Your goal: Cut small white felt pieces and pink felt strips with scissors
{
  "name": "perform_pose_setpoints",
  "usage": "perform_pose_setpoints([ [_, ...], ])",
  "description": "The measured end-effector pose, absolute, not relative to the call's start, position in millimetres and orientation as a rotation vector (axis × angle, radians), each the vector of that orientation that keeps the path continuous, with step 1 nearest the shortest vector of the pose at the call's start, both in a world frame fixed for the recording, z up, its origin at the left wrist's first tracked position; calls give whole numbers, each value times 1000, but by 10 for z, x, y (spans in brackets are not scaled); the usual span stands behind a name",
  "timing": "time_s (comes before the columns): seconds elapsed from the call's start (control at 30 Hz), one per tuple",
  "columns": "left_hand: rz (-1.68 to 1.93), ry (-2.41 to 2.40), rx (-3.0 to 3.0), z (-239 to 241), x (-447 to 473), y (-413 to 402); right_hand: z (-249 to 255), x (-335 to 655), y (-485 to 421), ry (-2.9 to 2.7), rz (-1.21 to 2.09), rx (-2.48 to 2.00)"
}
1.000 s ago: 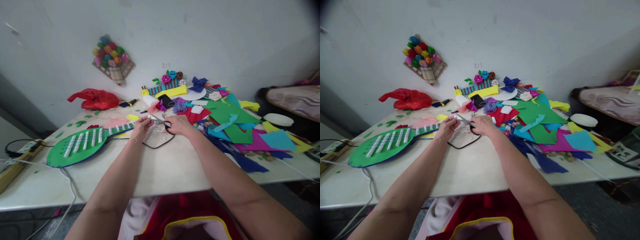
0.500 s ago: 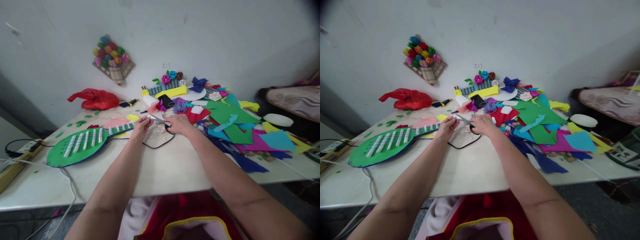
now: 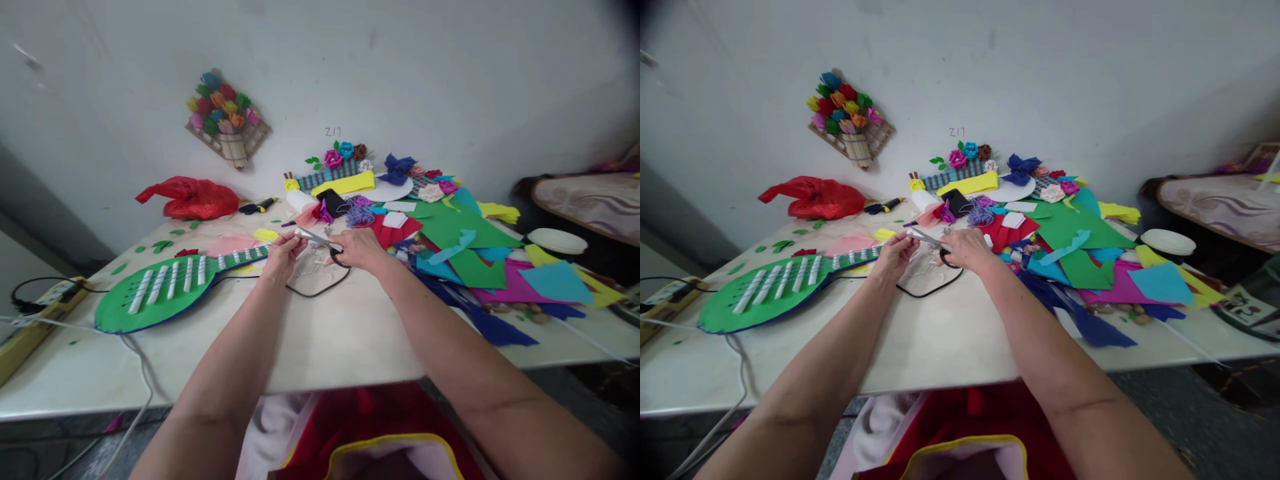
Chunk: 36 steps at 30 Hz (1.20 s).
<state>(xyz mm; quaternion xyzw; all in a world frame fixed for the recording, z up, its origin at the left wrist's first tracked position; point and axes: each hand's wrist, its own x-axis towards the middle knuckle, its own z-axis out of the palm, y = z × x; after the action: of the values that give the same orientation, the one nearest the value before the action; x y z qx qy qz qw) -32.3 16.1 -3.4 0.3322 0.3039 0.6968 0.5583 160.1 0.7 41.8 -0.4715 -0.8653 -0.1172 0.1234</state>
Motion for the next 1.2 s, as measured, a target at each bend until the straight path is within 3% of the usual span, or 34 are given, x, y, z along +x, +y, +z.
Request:
perform_pose_setpoints([
  [1.2, 1655, 669, 789, -39, -310, 154, 365, 1617, 89, -2508, -304, -1323],
])
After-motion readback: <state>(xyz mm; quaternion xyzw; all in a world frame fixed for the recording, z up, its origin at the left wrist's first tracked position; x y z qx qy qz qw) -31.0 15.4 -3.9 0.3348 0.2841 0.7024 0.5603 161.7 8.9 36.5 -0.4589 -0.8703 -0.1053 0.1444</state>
